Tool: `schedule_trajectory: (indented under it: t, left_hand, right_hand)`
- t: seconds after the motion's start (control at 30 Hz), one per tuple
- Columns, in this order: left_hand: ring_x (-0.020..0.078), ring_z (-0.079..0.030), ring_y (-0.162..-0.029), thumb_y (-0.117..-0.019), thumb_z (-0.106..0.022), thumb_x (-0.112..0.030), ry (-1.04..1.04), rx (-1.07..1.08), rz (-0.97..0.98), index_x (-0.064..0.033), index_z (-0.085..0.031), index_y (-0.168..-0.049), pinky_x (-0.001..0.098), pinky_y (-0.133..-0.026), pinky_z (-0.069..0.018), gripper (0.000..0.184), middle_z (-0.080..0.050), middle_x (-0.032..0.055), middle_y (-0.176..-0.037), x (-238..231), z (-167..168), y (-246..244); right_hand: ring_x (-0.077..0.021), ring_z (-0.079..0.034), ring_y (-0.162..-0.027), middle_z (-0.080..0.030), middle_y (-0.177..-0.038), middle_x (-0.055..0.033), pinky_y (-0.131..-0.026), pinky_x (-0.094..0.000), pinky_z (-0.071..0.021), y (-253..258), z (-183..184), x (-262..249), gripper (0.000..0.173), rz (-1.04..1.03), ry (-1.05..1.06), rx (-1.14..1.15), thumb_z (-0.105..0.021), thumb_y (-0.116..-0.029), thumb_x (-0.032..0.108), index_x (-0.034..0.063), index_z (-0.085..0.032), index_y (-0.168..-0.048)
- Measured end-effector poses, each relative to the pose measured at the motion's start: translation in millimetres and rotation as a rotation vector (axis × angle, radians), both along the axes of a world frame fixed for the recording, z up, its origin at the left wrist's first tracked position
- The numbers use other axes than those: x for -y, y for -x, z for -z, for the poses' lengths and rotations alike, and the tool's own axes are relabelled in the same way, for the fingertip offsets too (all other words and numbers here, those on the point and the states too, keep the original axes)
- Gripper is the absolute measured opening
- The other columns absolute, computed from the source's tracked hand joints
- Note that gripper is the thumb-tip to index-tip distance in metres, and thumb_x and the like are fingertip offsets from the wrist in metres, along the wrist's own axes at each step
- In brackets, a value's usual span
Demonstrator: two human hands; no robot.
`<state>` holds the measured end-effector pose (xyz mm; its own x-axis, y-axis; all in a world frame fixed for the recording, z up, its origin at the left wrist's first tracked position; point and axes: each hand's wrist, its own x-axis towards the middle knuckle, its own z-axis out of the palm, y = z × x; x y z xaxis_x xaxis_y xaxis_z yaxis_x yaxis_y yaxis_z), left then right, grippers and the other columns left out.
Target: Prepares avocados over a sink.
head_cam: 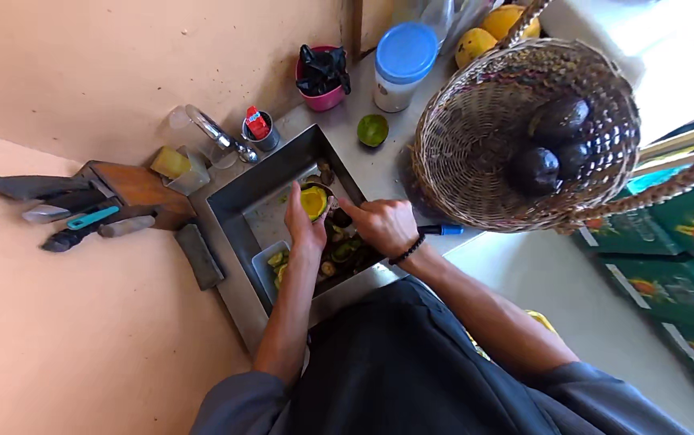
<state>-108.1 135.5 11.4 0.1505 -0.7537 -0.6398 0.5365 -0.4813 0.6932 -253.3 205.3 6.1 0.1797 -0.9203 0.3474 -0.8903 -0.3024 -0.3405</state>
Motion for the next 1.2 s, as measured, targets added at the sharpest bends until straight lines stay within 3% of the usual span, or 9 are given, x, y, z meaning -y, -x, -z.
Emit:
schedule_trajectory:
  t: [0.1,0.17,0.33,0.47,0.67,0.9,1.07,1.13,1.2]
  left_hand:
    - [0.0315,-0.063,-0.114,-0.1067,-0.043,-0.052,-0.002,0.015,-0.119,-0.0056,-0.052,-0.138,0.0496,-0.095,-0.0552,0.056,-0.062,0.0186,-0.127,-1,-4,6]
    - [0.0322,-0.065,-0.114,-0.1073,-0.040,-0.053,0.018,0.011,-0.150,-0.0036,-0.054,-0.137,0.0497,-0.097,-0.0554,0.059,-0.064,0.0201,-0.125,-1,-3,7]
    - [0.0290,-0.071,-0.096,-0.1079,-0.037,-0.054,0.044,-0.006,-0.194,0.0001,-0.052,-0.131,0.0435,-0.086,-0.0602,0.061,-0.068,0.0195,-0.109,-2,-3,12]
    - [0.0268,-0.071,-0.096,-0.1085,-0.035,-0.053,0.058,-0.051,-0.209,-0.0015,-0.054,-0.128,0.0416,-0.086,-0.0603,0.058,-0.069,0.0176,-0.107,1,-4,6]
    - [0.0236,-0.072,-0.087,-0.1101,-0.032,-0.048,0.129,-0.114,-0.263,-0.0063,-0.059,-0.121,0.0385,-0.081,-0.0614,0.051,-0.069,0.0122,-0.097,3,-1,-2]
    - [0.0234,-0.071,-0.087,-0.1105,-0.030,-0.044,0.151,-0.165,-0.295,-0.0082,-0.058,-0.121,0.0376,-0.080,-0.0614,0.046,-0.069,0.0112,-0.097,-4,11,-12]
    - [0.0169,-0.066,-0.072,-0.1091,-0.024,-0.045,0.178,-0.191,-0.248,-0.0119,-0.056,-0.111,0.0292,-0.064,-0.0578,0.046,-0.066,0.0068,-0.090,-6,16,-22]
    - [0.0162,-0.065,-0.067,-0.1068,-0.026,-0.044,0.185,-0.262,-0.217,-0.0134,-0.056,-0.106,0.0280,-0.059,-0.0563,0.043,-0.064,0.0064,-0.087,-10,19,-29]
    - [0.0164,-0.065,-0.066,-0.1052,-0.028,-0.044,0.217,-0.322,-0.186,-0.0141,-0.056,-0.104,0.0280,-0.058,-0.0563,0.042,-0.065,0.0060,-0.086,-12,23,-33]
  right_hand:
    - [-0.0265,-0.061,-0.049,-0.063,-0.062,-0.0089,-0.042,-0.0403,-0.0452,-13,17,-9,0.038,0.034,0.028,0.090,-0.059,-0.0932,0.003,0.0124,-0.075,-0.126]
    - [-0.0270,-0.062,-0.051,-0.065,-0.064,-0.0092,-0.044,-0.0424,-0.0470,-16,15,-10,0.036,0.037,-0.051,0.169,-0.057,-0.0974,0.007,0.0141,-0.075,-0.128]
    - [-0.0294,-0.067,-0.057,-0.071,-0.069,-0.0104,-0.051,-0.0488,-0.0530,-26,8,-9,0.032,0.081,-0.189,0.311,-0.057,-0.1003,0.013,0.0156,-0.075,-0.127]
    - [-0.0289,-0.068,-0.059,-0.072,-0.072,-0.0115,-0.056,-0.0498,-0.0543,-33,9,-9,0.030,0.091,-0.279,0.492,-0.058,-0.1026,0.017,0.0149,-0.076,-0.126]
    - [-0.0214,-0.071,-0.072,-0.077,-0.091,-0.0107,-0.069,-0.0442,-0.0582,-44,7,-10,0.028,0.063,-0.443,0.743,-0.060,-0.1043,0.016,0.0122,-0.073,-0.129]
    - [-0.0119,-0.061,-0.062,-0.075,-0.088,-0.0081,-0.062,-0.0325,-0.0528,-56,13,-13,0.029,0.077,-0.664,0.950,-0.059,-0.1054,0.017,0.0100,-0.072,-0.130]
    - [-0.0057,-0.051,-0.055,-0.071,-0.084,-0.0047,-0.053,-0.0243,-0.0456,-63,16,-14,0.029,0.070,-0.827,1.161,-0.059,-0.1052,0.016,0.0086,-0.070,-0.131]
    - [-0.0033,-0.039,-0.049,-0.062,-0.074,-0.0004,-0.045,-0.0202,-0.0366,-62,18,-14,0.029,0.096,-0.984,1.347,-0.059,-0.1057,0.018,0.0100,-0.069,-0.131]
    - [-0.0024,-0.031,-0.043,-0.045,-0.061,0.0052,-0.040,-0.0190,-0.0302,-59,18,-11,0.030,0.109,-1.140,1.527,-0.055,-0.1066,0.019,0.0113,-0.067,-0.132]
